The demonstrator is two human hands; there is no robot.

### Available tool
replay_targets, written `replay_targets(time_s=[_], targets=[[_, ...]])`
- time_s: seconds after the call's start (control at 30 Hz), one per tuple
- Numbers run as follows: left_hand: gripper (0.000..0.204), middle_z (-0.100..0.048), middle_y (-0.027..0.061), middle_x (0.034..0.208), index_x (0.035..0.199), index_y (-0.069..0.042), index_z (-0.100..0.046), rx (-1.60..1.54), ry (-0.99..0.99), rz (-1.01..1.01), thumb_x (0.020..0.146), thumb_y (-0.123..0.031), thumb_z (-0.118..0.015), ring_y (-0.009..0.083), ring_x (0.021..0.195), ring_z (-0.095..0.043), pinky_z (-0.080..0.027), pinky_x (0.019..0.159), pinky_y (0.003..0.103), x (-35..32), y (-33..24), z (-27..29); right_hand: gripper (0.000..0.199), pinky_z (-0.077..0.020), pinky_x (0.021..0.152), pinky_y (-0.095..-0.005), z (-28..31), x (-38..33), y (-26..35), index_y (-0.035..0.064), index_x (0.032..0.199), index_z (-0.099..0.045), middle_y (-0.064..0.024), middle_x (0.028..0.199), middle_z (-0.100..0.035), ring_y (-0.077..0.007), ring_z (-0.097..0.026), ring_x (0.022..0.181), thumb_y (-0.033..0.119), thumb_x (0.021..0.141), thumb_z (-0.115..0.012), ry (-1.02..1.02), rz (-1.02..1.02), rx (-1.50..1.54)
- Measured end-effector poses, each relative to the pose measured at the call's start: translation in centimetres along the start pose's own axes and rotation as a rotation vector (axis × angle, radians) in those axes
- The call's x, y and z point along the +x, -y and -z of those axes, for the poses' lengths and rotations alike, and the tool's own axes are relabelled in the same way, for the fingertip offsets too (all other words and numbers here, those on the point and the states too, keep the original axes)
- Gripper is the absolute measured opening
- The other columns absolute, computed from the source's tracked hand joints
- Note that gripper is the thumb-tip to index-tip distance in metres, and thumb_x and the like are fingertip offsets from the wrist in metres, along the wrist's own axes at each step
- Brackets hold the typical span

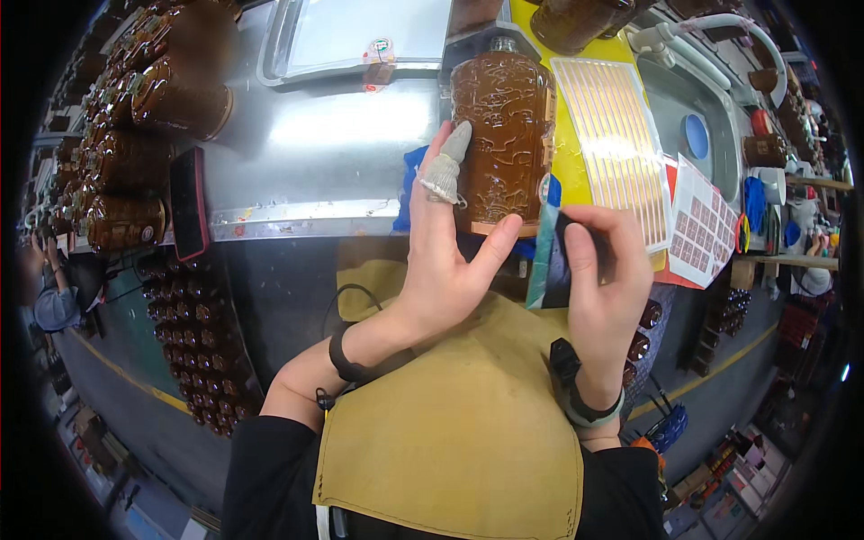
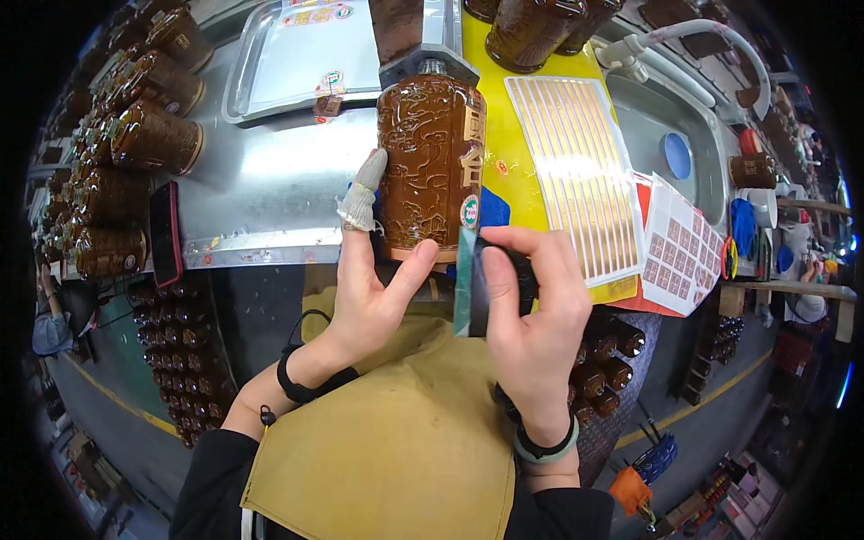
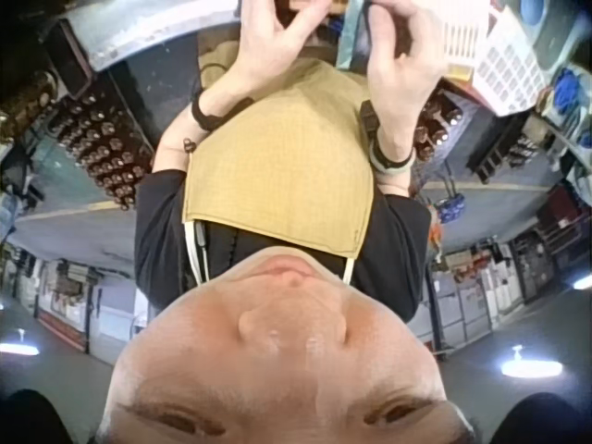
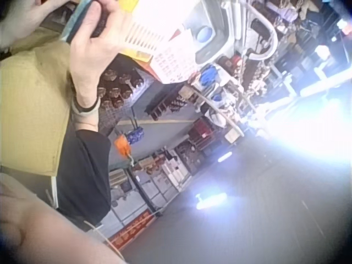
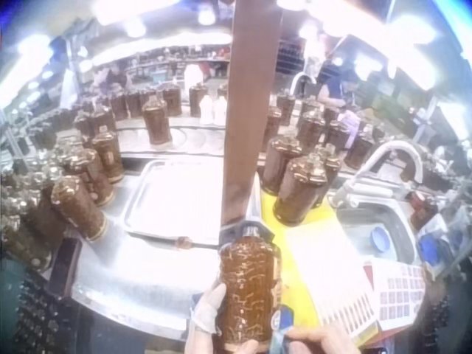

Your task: The person picks up a bottle from a conveyor belt, applies a label to the front, and smooths it with a squeegee. They then rotate the bottle, apply a second label to the back, smooth it with the squeegee, and place the bottle onto a pallet.

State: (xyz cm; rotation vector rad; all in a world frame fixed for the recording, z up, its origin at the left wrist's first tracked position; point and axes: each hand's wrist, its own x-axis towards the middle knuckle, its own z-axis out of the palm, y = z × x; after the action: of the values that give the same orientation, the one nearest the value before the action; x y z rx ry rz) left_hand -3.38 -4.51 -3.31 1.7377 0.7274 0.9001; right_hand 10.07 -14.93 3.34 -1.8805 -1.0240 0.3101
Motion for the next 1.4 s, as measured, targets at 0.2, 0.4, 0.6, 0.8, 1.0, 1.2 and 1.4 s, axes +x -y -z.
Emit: replay_targets(time_s=[0.2,0.4,0.6,0.8,1.0,1.2,1.4], targets=[[0.081,-0.022,0.0276,0.165,0.159,0.001,-0.029,-0.124,0.031,0.025,0.093,-0.017,-0.072,0.04,0.152,-0.028,-0.023,0.124,0.047,-0.1,0.2,0.2,0.011,-0.0495,0.077,-0.0365,-0.7,0.1,0.0,0.0009,0.102,-0.069,-0.0127,0.092,-0.065,-0.0293,-0.066,0.085,0.001,0.091,-0.071,0.051,0.002,0.001],[0.078,-0.016,0.0266,0.168,0.161,0.0,-0.026,-0.132,0.061,-0.002,0.097,-0.018,-0.067,0.0394,0.154,-0.023,-0.021,0.124,0.047,-0.3,0.5,0.3,0.011,-0.0496,0.078,-0.0367,-0.8,0.1,0.0,0.0004,0.102,-0.069,-0.0126,0.092,-0.065,-0.0294,-0.066,0.085,0.001,0.091,-0.071,0.049,0.001,0.005],[0.07,-0.01,0.0258,0.17,0.162,0.002,-0.023,-0.143,0.1,0.008,0.102,-0.021,-0.054,0.0386,0.156,-0.018,-0.014,0.126,0.046,-0.4,0.8,0.5,0.011,-0.0497,0.078,-0.0368,-0.8,0.2,0.1,0.0001,0.102,-0.069,-0.0127,0.092,-0.065,-0.0291,-0.065,0.085,0.001,0.092,-0.071,0.058,-0.009,-0.009],[0.067,-0.007,0.023,0.171,0.161,0.005,-0.021,-0.266,0.116,0.025,0.103,-0.017,-0.045,0.0352,0.158,-0.013,-0.011,0.127,0.044,-0.5,1.0,0.6,0.011,-0.0494,0.077,-0.0367,-0.9,0.1,0.0,0.0004,0.102,-0.069,-0.0131,0.092,-0.065,-0.0291,-0.065,0.084,0.0,0.091,-0.071,0.056,-0.018,-0.006],[0.058,-0.027,0.0238,0.167,0.157,0.007,-0.031,-0.299,0.048,-0.114,0.103,-0.009,-0.043,0.036,0.154,-0.028,-0.021,0.125,0.045,-0.7,3.1,0.6,0.012,-0.0492,0.073,-0.0378,-0.5,0.6,1.3,0.0014,0.101,-0.07,-0.0131,0.088,-0.063,-0.0298,-0.064,0.079,-0.001,0.089,-0.071,0.084,0.01,-0.088],[0.048,-0.057,0.0205,0.144,0.131,0.002,-0.062,-0.015,-0.043,-0.288,0.084,0.0,-0.062,0.0397,0.134,-0.053,-0.042,0.112,0.047,-1.2,1.9,1.9,0.014,-0.0495,0.069,-0.04,-2.0,0.8,2.6,0.0029,0.099,-0.07,-0.0127,0.086,-0.061,-0.0317,-0.063,0.077,-0.003,0.086,-0.072,0.129,0.121,-0.113],[0.043,-0.066,0.0151,0.133,0.108,-0.004,-0.074,0.314,-0.035,-0.534,0.069,-0.006,-0.092,0.04,0.127,-0.06,-0.054,0.1,0.048,-0.8,2.6,2.2,0.01,-0.0494,0.073,-0.041,0.1,0.5,-0.3,0.0,0.1,-0.069,-0.0156,0.088,-0.062,-0.034,-0.063,0.08,0.0,0.09,-0.07,0.044,0.053,-0.169]])
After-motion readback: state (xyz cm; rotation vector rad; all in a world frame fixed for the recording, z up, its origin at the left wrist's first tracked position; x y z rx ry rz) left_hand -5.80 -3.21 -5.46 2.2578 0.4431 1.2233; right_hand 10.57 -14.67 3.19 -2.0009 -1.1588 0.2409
